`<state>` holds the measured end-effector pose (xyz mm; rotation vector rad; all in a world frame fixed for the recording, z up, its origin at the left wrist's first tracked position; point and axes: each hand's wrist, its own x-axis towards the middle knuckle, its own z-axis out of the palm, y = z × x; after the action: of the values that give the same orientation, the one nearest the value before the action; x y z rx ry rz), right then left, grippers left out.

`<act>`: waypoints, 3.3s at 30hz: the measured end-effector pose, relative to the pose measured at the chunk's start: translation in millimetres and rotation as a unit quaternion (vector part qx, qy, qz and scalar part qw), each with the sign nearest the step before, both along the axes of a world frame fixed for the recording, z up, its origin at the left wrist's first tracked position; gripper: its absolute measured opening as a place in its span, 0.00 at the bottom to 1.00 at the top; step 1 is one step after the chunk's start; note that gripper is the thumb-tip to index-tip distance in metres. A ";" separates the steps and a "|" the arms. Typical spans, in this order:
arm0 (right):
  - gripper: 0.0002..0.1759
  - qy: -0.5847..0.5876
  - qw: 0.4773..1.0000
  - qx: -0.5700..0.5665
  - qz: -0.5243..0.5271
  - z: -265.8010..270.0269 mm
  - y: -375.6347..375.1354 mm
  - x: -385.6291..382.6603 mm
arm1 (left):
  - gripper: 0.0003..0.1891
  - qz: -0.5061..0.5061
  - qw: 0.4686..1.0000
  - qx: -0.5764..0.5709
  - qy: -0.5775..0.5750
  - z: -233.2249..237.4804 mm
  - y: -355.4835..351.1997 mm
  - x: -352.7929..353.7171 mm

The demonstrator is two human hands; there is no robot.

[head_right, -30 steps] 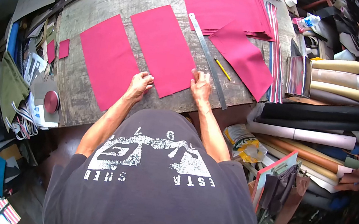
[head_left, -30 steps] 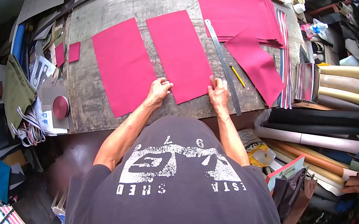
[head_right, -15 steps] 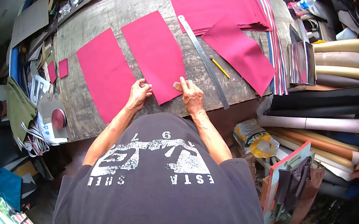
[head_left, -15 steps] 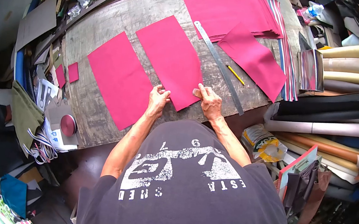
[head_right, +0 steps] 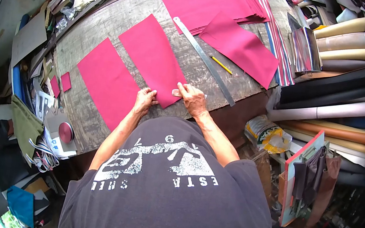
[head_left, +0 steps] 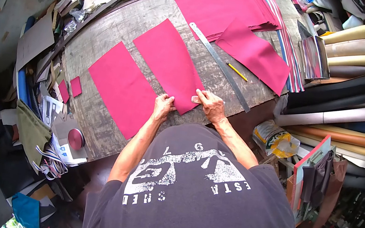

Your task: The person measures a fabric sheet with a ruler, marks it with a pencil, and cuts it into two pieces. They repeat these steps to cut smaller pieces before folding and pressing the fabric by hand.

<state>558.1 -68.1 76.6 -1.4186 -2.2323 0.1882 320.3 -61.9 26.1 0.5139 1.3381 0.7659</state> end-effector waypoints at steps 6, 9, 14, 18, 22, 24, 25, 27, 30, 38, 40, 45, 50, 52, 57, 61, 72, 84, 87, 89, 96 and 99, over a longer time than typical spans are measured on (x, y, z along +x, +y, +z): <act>0.20 -0.002 1.000 -0.007 0.001 3.2 -1.5 0.5 | 0.07 0.007 1.000 0.006 -0.003 2.1 -1.5 0.9; 0.20 -0.007 1.000 -0.011 0.003 2.2 -1.8 1.6 | 0.07 0.004 1.000 0.010 -0.001 -0.8 -1.7 0.1; 0.20 -0.017 1.000 -0.025 0.003 -2.2 -1.2 3.5 | 0.07 0.010 1.000 0.011 0.000 -3.1 -2.0 1.0; 0.19 -0.017 0.999 -0.033 0.001 -3.6 -0.4 3.5 | 0.07 0.006 1.000 0.011 0.002 1.1 -2.0 1.2; 0.19 -0.015 0.999 -0.035 0.002 -5.2 -0.6 3.2 | 0.07 0.006 1.000 0.010 0.001 2.8 -1.7 1.3; 0.20 -0.018 0.999 -0.032 0.003 -6.4 -0.5 3.6 | 0.07 0.008 1.000 0.009 -0.001 2.6 -1.4 1.6; 0.20 -0.019 0.999 -0.030 0.005 -6.8 -0.5 3.8 | 0.07 0.008 1.000 0.009 0.001 2.8 -1.6 1.9; 0.21 -0.019 0.999 -0.036 0.004 -6.1 -0.5 4.0 | 0.08 0.008 1.000 0.010 0.006 2.2 -1.6 2.4; 0.21 -0.020 0.999 -0.040 0.003 -4.9 -0.5 3.4 | 0.08 0.011 1.000 0.008 0.001 1.1 -1.0 2.2; 0.20 -0.019 0.998 -0.054 0.011 -6.7 -1.3 2.7 | 0.08 0.009 1.000 0.002 0.011 6.3 -0.7 2.5; 0.20 -0.018 0.998 -0.061 0.023 -1.8 -2.0 1.1 | 0.08 0.014 1.000 0.002 0.001 3.9 -1.4 2.5; 0.22 -0.051 0.997 -0.044 0.045 1.1 -2.0 -1.4 | 0.13 0.008 0.996 0.010 0.093 10.1 -2.2 5.9; 0.22 -0.070 0.995 -0.039 0.058 -1.7 -4.4 1.8 | 0.27 -0.074 0.846 0.257 0.460 43.9 22.9 29.2; 0.22 -0.081 0.994 -0.043 0.064 1.5 -2.8 0.0 | 0.24 -0.086 0.878 0.253 0.397 52.7 53.7 46.4; 0.23 -0.091 0.990 -0.046 0.100 0.6 -2.9 -0.2 | 0.16 -0.076 0.937 0.132 0.313 32.5 111.9 64.6; 0.22 -0.065 0.990 -0.042 0.115 5.0 -0.4 6.2 | 0.07 0.000 0.996 0.074 0.056 -6.4 115.1 52.8; 0.20 0.297 0.920 -0.254 0.013 -9.7 107.0 -9.1 | 0.09 0.101 0.993 0.063 -0.005 16.8 105.2 54.3; 0.28 0.189 0.939 -0.287 0.021 -0.3 120.5 -22.0 | 0.09 0.096 0.989 0.094 -0.060 -6.8 98.1 46.9; 0.26 0.205 0.935 -0.287 0.019 -1.2 118.2 -20.0 | 0.09 0.096 0.989 0.097 -0.064 -1.0 96.8 48.1; 0.25 0.222 0.930 -0.292 0.004 -5.5 115.6 -19.9 | 0.07 0.090 0.987 0.099 -0.086 -0.8 94.3 45.6; 0.33 0.239 0.933 -0.267 0.024 -16.8 97.4 -13.0 | 0.05 0.061 0.990 0.092 -0.092 -1.3 94.0 39.9; 0.39 0.229 0.937 -0.263 0.017 -24.2 89.6 -9.1 | 0.05 0.068 0.989 0.087 -0.094 7.7 96.1 41.9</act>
<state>549.1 21.5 52.4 -1.3973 -1.8811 1.0812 362.3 34.2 33.9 0.4790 1.1452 1.0241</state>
